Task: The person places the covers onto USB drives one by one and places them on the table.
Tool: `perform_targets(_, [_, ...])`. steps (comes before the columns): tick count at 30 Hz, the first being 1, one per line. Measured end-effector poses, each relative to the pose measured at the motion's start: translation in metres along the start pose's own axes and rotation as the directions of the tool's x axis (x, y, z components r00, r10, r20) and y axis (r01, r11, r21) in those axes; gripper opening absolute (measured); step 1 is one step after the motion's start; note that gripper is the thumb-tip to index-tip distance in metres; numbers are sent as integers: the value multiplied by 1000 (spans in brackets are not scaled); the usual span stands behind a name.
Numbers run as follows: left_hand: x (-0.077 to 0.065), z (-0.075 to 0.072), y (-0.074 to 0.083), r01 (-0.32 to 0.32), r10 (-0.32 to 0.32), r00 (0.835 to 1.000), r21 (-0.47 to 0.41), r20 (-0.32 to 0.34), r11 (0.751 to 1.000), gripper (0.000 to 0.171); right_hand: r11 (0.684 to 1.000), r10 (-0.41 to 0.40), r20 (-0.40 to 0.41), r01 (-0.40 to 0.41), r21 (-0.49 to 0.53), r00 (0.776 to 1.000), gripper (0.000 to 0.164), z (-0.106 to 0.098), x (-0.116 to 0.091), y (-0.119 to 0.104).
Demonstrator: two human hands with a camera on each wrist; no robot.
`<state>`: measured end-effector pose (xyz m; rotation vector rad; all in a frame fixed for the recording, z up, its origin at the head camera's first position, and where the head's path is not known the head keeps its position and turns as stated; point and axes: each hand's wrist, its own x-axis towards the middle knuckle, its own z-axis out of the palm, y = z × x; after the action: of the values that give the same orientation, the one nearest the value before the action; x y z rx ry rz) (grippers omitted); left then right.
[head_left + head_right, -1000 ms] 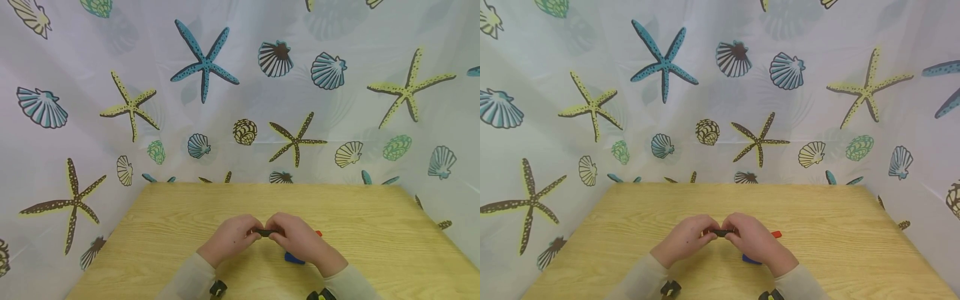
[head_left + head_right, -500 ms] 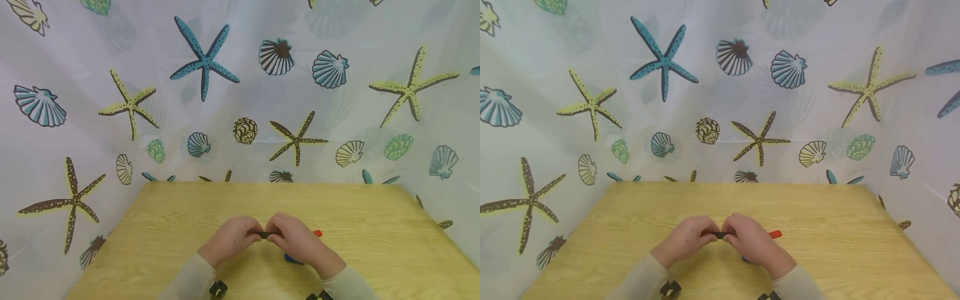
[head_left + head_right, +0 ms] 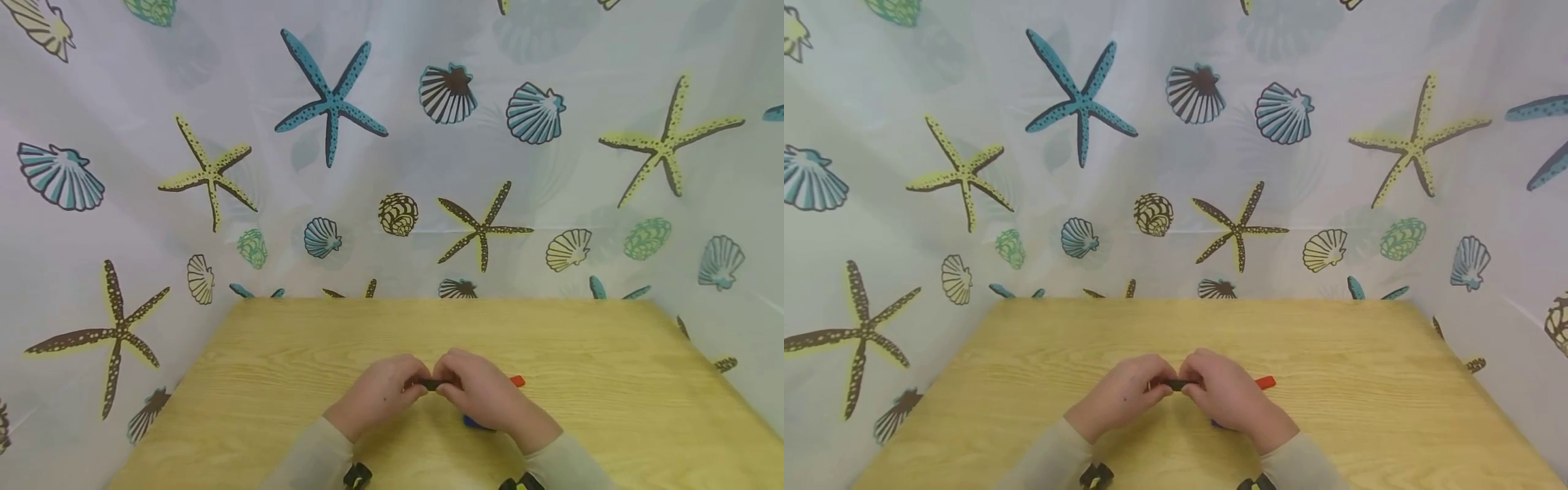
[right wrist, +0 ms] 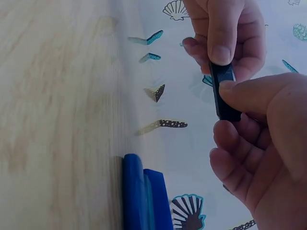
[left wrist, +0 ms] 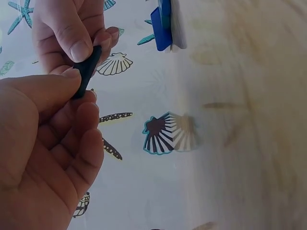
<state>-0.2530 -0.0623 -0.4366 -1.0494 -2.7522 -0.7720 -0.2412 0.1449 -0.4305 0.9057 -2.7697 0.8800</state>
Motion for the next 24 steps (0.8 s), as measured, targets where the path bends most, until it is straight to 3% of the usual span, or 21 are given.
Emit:
perform_targets(5, [-1,-1,-2,18,-18,1000,46,-2,999,10,999,51,-5,-51,10,999,13,2,-1,13])
perform_targets(8, [-1,-3,-3,21,-20,1000,64,-17,998,11,991,137,-31,-137,9,990,11,2,-2,25])
perform_targets(16, [-1,-6,-3,17,-15,1000,70,-28,997,14,925,380,-84,-376,59,921,5,-3,-7,56])
perform_targets(19, [-1,-7,-3,15,-13,1000,74,-24,997,14,910,415,-94,-411,56,905,5,-5,-9,64])
perform_targets(24, [-2,-7,-4,20,-18,1000,72,-20,997,13,907,420,-62,-421,-3,905,5,-5,-9,71])
